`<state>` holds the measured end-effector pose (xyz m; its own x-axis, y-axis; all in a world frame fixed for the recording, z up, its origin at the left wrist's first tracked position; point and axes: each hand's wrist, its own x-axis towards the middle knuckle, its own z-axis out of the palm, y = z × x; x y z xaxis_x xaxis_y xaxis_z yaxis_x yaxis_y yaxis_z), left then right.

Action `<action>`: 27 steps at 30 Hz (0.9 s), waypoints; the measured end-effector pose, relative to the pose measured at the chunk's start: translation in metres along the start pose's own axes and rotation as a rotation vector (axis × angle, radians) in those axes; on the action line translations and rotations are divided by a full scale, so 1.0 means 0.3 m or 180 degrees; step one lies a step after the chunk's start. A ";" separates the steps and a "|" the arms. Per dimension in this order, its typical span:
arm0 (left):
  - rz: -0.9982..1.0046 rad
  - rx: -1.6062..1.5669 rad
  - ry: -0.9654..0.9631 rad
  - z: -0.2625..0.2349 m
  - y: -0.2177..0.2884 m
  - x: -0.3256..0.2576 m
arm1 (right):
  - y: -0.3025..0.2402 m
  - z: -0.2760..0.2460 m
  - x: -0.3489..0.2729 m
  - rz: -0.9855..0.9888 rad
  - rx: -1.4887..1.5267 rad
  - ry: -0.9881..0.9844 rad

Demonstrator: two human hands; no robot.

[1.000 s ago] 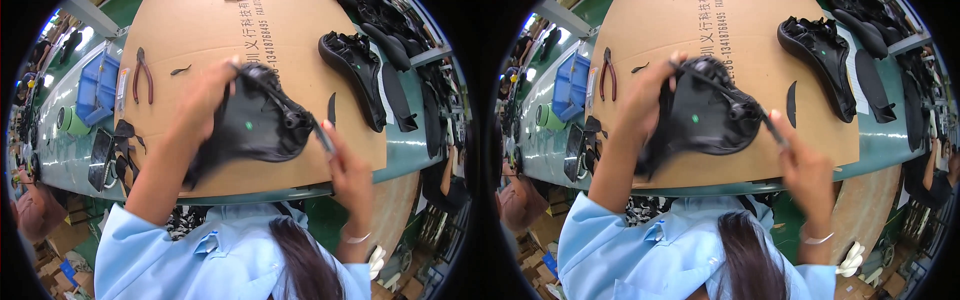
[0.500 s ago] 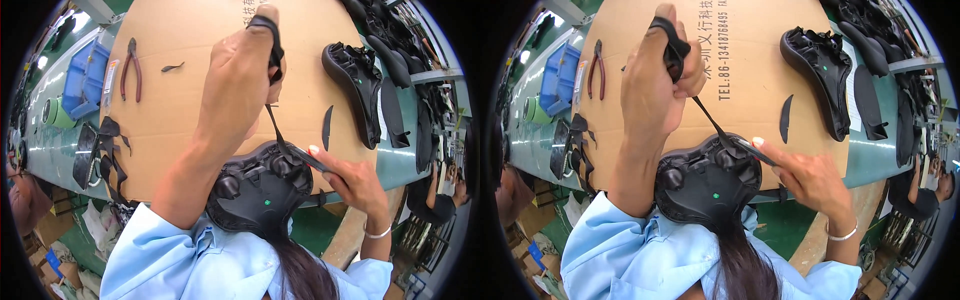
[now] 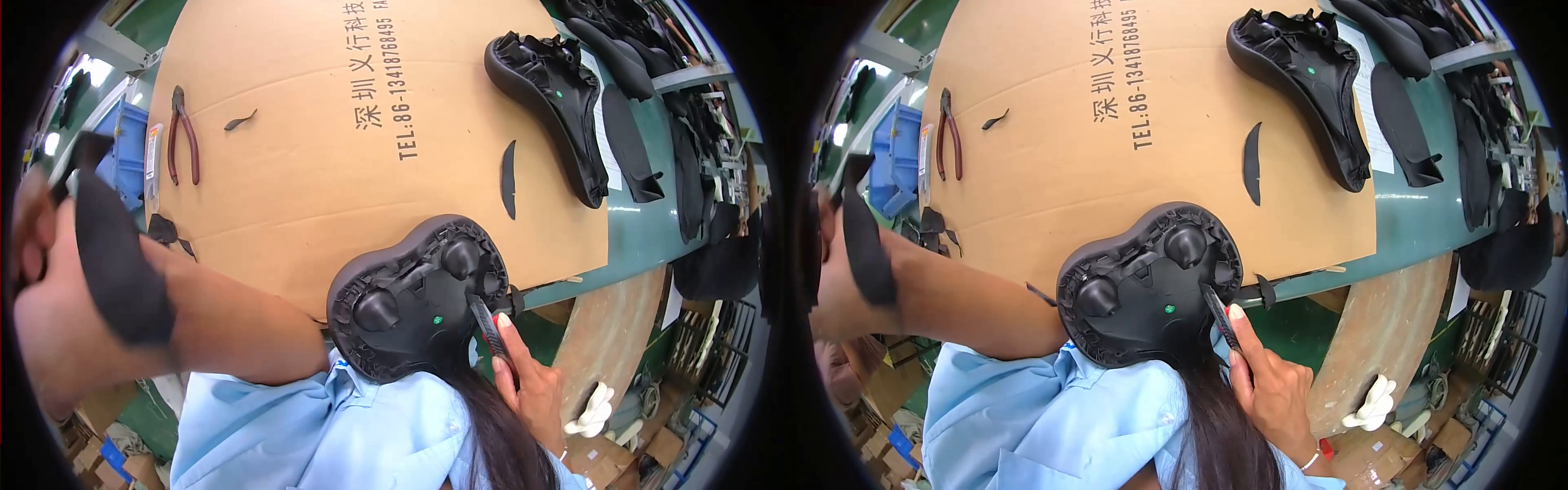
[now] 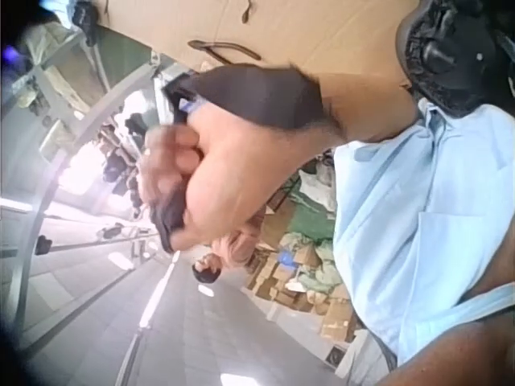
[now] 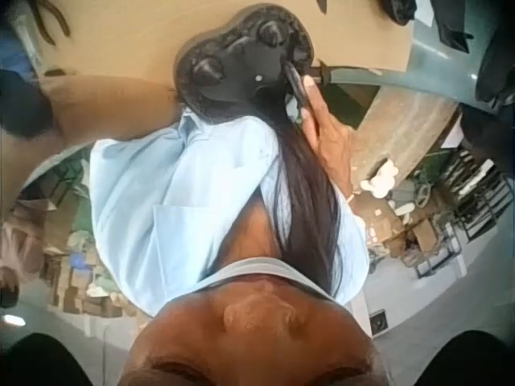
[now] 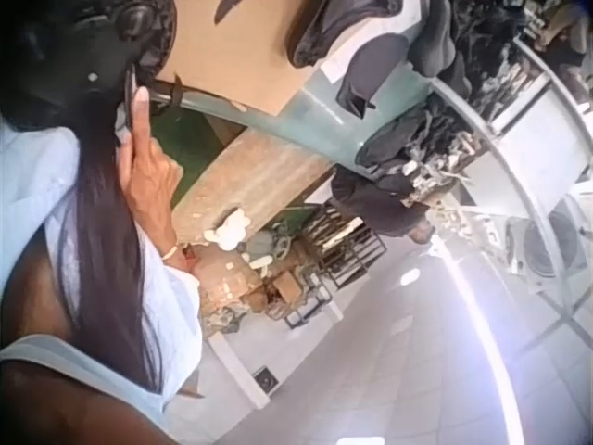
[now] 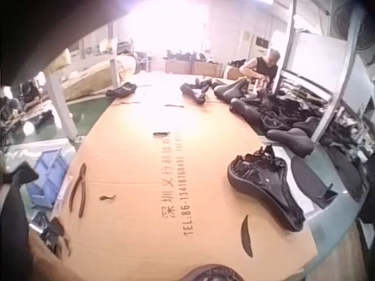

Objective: Trimming excess material from bicycle seats using a utility knife at a factory workbench.

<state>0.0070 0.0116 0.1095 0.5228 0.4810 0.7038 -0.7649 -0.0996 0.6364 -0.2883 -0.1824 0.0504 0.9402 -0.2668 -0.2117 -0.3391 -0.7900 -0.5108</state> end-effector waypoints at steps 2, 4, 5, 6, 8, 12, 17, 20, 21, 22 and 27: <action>0.0993 0.2042 -0.1070 -0.080 -0.068 -0.065 | 0.031 0.052 0.024 -0.0339 0.0562 0.0729; 0.0670 0.3165 -0.2705 -0.099 -0.234 -0.190 | 0.050 0.072 0.061 0.0569 0.1234 0.0781; 0.0192 0.2384 -0.3058 -0.118 -0.196 -0.245 | 0.065 0.107 0.112 0.0133 0.1321 0.0890; -0.0046 0.2303 -0.3254 -0.139 -0.163 -0.314 | 0.084 0.152 0.191 -0.0301 0.1389 0.1003; -0.1983 0.1272 -0.4320 -0.146 -0.129 -0.316 | 0.060 0.142 0.296 0.0032 0.2235 0.0587; -0.4145 -0.0856 -0.4775 -0.167 -0.189 -0.324 | -0.047 -0.020 0.468 -0.0850 0.1921 0.0384; -0.4260 -0.0591 -0.1757 -0.039 -0.524 -0.033 | 0.170 -0.341 0.769 -0.0205 0.2561 0.2125; -0.3583 -0.1252 0.0121 -0.011 -0.784 0.135 | 0.400 -0.499 0.991 0.0052 0.2674 0.2111; -0.3384 -0.1077 -0.0274 0.052 -0.782 0.090 | 0.475 -0.519 1.086 -0.0059 0.2854 0.2213; -0.3145 -0.0888 -0.0649 0.117 -0.752 0.029 | 0.518 -0.535 1.189 0.0021 0.2958 0.2161; -0.2683 0.0427 -0.2245 0.275 -0.697 -0.225 | 0.629 -0.573 1.762 0.0334 0.4119 0.1303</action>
<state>0.1625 -0.0719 -0.0450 0.9867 -0.1608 0.0238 -0.0383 -0.0878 0.9954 0.1499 -0.5674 -0.0145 0.7734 -0.6151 -0.1531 0.0177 0.2624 -0.9648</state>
